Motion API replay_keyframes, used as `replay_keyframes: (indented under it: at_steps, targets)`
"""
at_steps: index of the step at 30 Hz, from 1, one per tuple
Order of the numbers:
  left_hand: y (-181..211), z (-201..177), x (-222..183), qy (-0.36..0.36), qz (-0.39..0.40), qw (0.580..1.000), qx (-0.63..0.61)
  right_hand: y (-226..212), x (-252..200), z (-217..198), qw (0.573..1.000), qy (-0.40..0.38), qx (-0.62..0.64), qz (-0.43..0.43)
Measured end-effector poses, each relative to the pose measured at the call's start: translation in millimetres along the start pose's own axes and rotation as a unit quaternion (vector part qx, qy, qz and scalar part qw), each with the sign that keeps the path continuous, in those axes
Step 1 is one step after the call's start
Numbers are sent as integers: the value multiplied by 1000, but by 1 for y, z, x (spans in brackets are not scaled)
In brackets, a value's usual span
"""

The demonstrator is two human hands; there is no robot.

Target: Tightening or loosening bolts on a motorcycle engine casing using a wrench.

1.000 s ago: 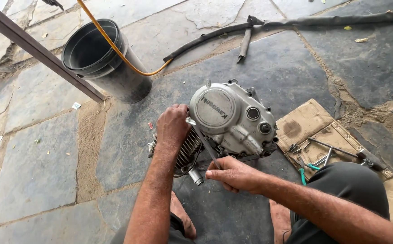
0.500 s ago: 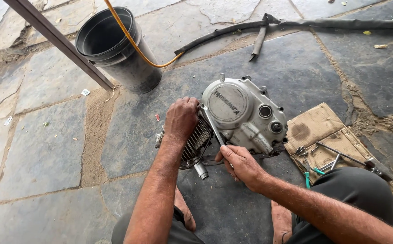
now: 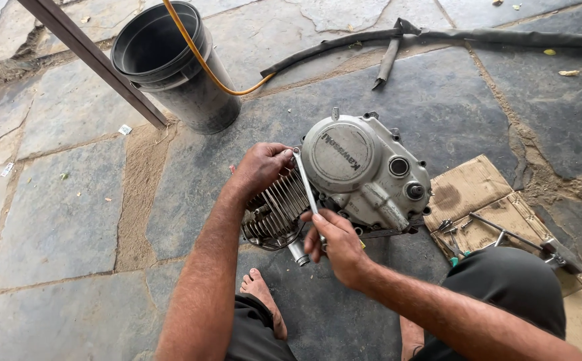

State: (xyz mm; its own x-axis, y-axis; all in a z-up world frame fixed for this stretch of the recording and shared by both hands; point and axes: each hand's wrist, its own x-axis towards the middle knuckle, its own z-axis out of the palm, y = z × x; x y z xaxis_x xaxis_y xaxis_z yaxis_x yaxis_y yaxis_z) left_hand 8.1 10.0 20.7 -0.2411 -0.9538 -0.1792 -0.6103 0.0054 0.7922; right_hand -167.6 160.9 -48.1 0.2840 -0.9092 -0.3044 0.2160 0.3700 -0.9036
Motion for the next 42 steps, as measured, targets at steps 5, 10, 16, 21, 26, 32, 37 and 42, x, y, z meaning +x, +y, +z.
replay_keyframes:
  at_steps: [5,10,16,21,26,32,37,42]
  targets:
    - [-9,-3,16,-16,-67,990,-120,-14,17,38,996,14,71,51]
    - [1,-4,15,3,-83,990,-115,-27,29,68,987,-26,106,121]
    - [-6,-4,25,16,-72,997,-34,-17,43,95,979,-113,148,88]
    - [4,3,18,35,-65,997,-3,-14,57,102,983,-78,131,100]
    - [12,10,20,46,-59,995,63,6,70,98,988,-63,127,66]
    - [17,6,14,25,-68,991,109,-11,26,72,981,-72,110,141]
    - [9,5,10,44,-64,997,11,-2,-10,6,984,-12,72,165]
    - [9,10,9,40,-72,996,-29,-4,-20,-22,983,-17,73,166]
